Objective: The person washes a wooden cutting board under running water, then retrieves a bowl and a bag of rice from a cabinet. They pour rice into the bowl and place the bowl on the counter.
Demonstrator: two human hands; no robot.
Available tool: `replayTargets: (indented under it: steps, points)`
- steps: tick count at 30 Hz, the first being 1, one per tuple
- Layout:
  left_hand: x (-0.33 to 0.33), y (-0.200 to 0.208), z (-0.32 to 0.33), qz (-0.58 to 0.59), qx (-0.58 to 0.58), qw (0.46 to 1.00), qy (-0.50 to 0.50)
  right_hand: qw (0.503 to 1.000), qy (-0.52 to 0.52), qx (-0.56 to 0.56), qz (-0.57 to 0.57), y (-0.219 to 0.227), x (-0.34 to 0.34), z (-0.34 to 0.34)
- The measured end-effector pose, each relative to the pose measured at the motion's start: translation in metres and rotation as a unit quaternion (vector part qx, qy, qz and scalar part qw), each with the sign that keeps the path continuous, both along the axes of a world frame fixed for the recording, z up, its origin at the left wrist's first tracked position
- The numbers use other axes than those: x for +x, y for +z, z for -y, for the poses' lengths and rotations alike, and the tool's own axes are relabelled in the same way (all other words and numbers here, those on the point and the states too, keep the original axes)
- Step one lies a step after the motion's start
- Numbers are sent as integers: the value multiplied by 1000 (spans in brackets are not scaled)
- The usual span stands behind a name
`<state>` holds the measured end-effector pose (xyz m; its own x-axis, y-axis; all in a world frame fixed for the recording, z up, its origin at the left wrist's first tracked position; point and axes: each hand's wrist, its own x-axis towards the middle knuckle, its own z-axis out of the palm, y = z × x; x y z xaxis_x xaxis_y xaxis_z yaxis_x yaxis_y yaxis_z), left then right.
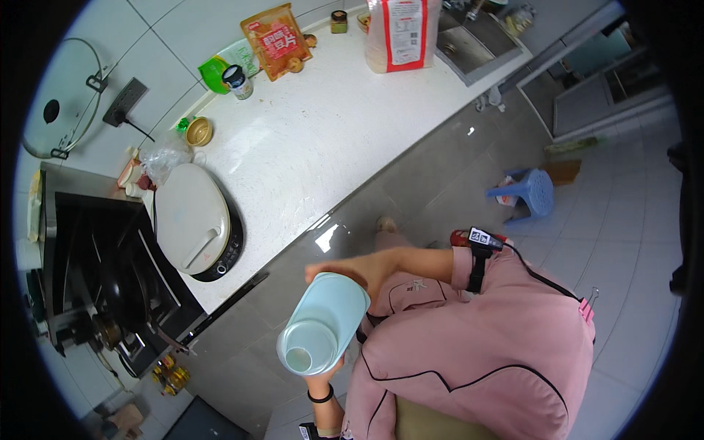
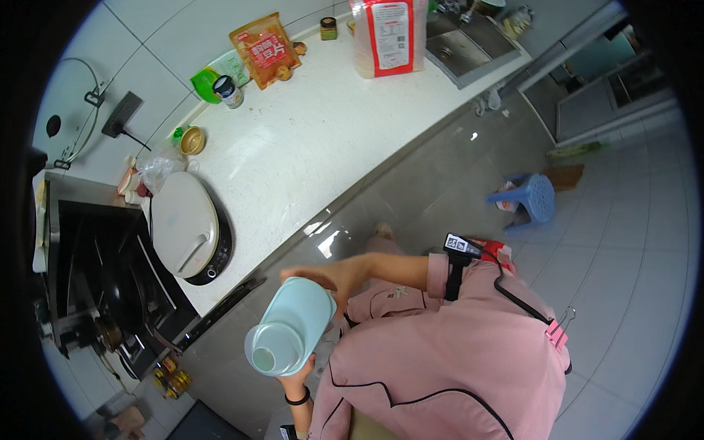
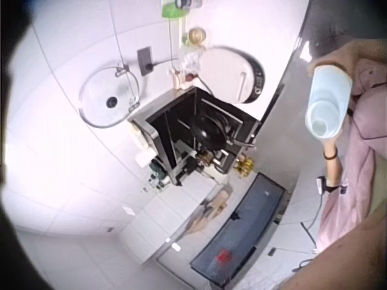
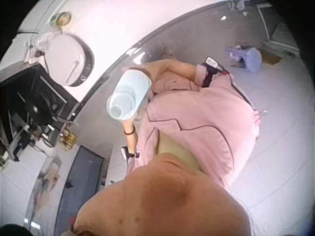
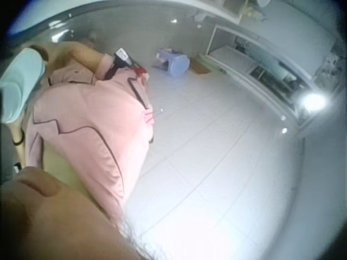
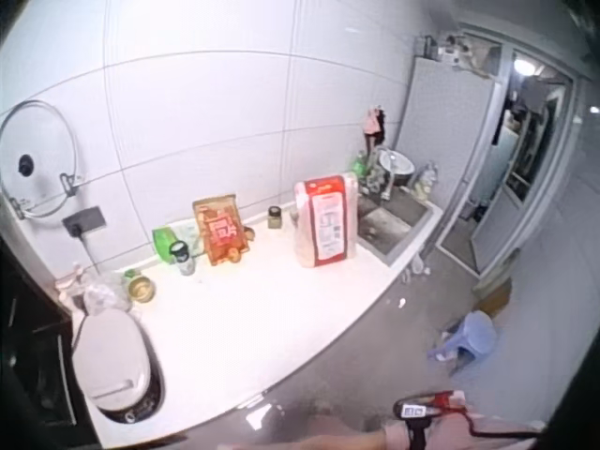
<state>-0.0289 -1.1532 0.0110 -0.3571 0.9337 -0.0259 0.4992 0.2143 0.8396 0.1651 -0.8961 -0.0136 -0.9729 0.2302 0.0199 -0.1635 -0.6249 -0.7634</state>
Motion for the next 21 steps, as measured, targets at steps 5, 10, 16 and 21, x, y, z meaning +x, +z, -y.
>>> replayTargets:
  steps: [5,10,16,21]
  points:
    - [-52,-3,22,-17,18,1000,-15,749,-376,-424,343,-154,-10,-38]
    - [-53,28,29,-58,-21,998,-27,704,-530,-439,172,-232,-52,-87]
    - [-40,45,26,-70,5,997,-17,717,-508,-451,159,-222,-40,-78]
    - [-32,49,21,-134,-54,986,-80,745,-520,-339,245,-233,23,-28]
